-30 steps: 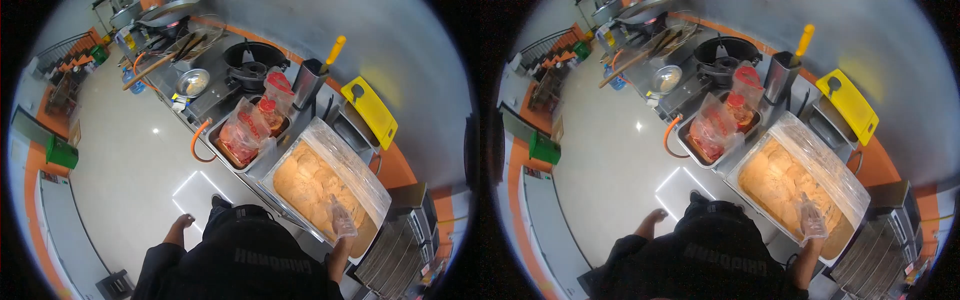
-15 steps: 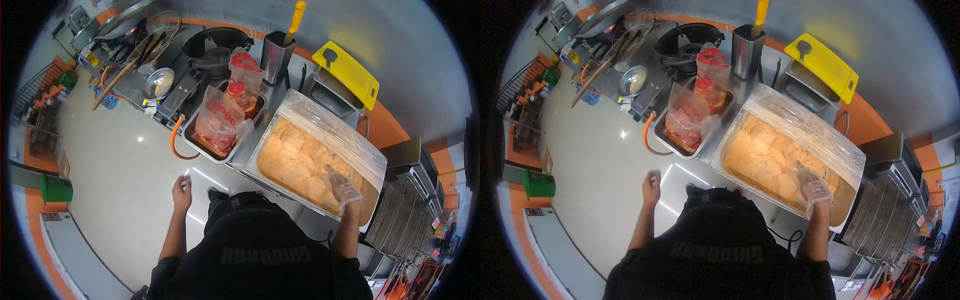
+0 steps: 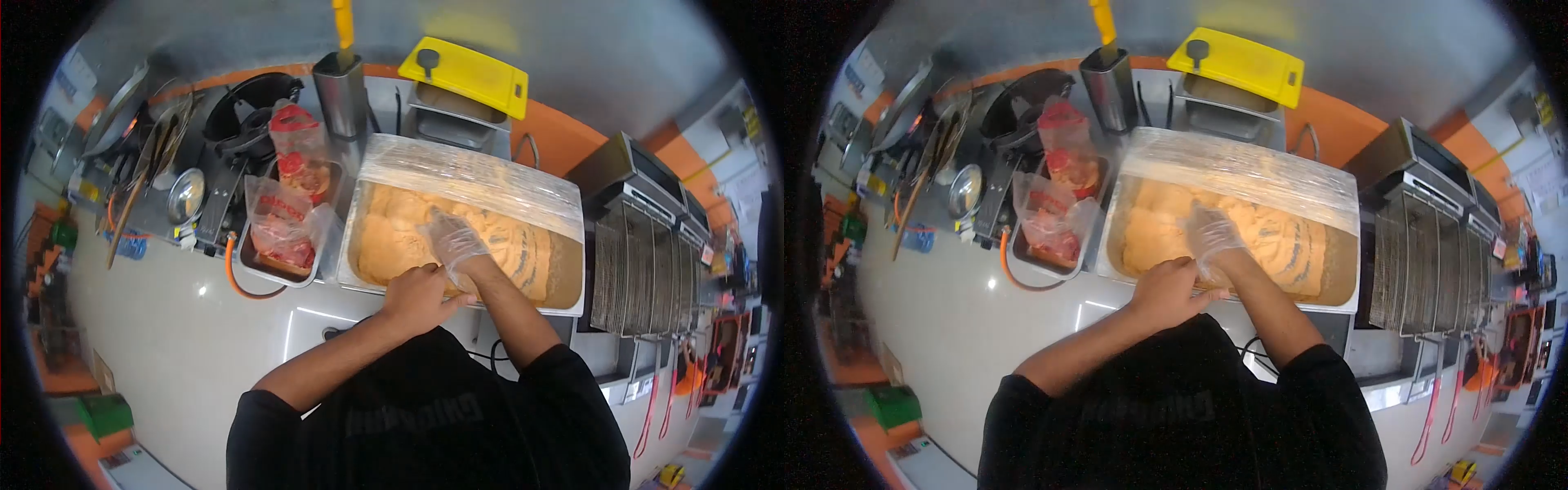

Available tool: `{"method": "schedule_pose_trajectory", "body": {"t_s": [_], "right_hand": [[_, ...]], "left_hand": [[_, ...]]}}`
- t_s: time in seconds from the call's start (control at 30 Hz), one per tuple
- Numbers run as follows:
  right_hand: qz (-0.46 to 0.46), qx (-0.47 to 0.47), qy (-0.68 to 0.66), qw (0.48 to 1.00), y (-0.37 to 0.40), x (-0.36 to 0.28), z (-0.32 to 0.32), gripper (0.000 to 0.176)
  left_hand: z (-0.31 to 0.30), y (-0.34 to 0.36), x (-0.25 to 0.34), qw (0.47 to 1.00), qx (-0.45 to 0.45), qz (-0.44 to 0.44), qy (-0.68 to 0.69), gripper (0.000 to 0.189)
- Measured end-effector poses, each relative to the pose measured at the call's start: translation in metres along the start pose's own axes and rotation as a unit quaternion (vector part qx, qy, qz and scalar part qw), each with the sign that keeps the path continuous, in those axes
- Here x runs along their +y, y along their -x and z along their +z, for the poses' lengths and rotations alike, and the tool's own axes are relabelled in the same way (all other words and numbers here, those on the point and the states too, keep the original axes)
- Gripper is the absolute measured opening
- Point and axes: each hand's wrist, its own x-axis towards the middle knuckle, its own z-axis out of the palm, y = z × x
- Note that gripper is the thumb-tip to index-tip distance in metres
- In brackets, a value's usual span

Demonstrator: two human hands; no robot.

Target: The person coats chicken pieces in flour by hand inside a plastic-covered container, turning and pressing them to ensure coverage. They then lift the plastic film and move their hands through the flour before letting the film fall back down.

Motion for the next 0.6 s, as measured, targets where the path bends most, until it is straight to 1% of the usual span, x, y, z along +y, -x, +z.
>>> {"method": "schedule_pose_trajectory", "body": {"t_s": [0.03, 0.07, 0.1, 0.13, 0.17, 0.23, 0.27, 0.33, 0.37, 0.4, 0.43, 0.47, 0.53, 0.57, 0.6], "right_hand": [[0.077, 0.012, -0.064, 0.995, 0.006, -0.007, -0.007, 0.032], [0.084, 0.014, -0.068, 0.994, 0.01, -0.002, -0.006, 0.032], [0.043, -0.006, -0.057, 0.997, 0.013, 0.003, -0.005, 0.034], [0.0, -0.025, -0.045, 0.999, 0.016, 0.008, -0.005, 0.037], [0.001, -0.023, -0.048, 0.999, 0.02, 0.013, -0.002, 0.037], [-0.11, 0.113, -0.032, 0.987, 0.032, 0.024, 0.01, 0.029], [-0.111, 0.117, -0.033, 0.986, 0.036, 0.029, 0.022, 0.029], [-0.119, 0.212, -0.03, 0.97, 0.041, 0.026, 0.028, 0.033], [-0.121, 0.216, -0.03, 0.968, 0.04, 0.029, 0.026, 0.033], [-0.067, 0.053, -0.078, 0.993, 0.044, 0.015, -0.005, 0.036], [-0.012, -0.112, -0.122, 0.986, 0.046, 0.008, -0.023, 0.038], [-0.016, -0.107, -0.121, 0.987, 0.047, 0.008, -0.022, 0.038], [-0.03, 0.044, -0.186, 0.981, 0.059, 0.007, -0.01, 0.04], [-0.043, 0.082, -0.221, 0.971, 0.058, 0.013, 0.005, 0.037], [-0.043, 0.088, -0.22, 0.971, 0.062, 0.013, 0.003, 0.037]], "left_hand": [[0.004, -0.003, 0.0, 1.0, -0.007, 0.007, -0.002, 0.037], [0.01, -0.007, -0.002, 1.0, 0.003, -0.001, 0.004, 0.032], [0.014, -0.01, -0.004, 1.0, 0.013, -0.011, 0.01, 0.028], [0.016, -0.012, -0.007, 1.0, 0.011, -0.01, 0.008, 0.028], [0.017, -0.014, -0.009, 1.0, 0.026, -0.016, -0.007, 0.026], [0.018, -0.02, -0.015, 0.999, 0.042, -0.021, -0.025, 0.023], [0.018, -0.025, -0.019, 0.998, 0.038, -0.036, -0.033, 0.023], [0.021, -0.033, -0.025, 0.997, 0.037, -0.051, -0.045, 0.023], [0.023, -0.038, -0.028, 0.996, 0.035, -0.057, -0.051, 0.023], [0.025, -0.042, -0.029, 0.996, 0.034, -0.065, -0.056, 0.023], [0.025, -0.046, -0.03, 0.995, 0.037, -0.065, -0.06, 0.023], [0.024, -0.049, -0.03, 0.995, 0.024, -0.071, -0.063, 0.023], [0.022, -0.057, -0.032, 0.995, 0.015, -0.074, -0.069, 0.023], [0.023, -0.059, -0.033, 0.995, 0.012, -0.08, -0.063, 0.024], [0.024, -0.062, -0.033, 0.995, 0.007, -0.085, -0.056, 0.024]]}}
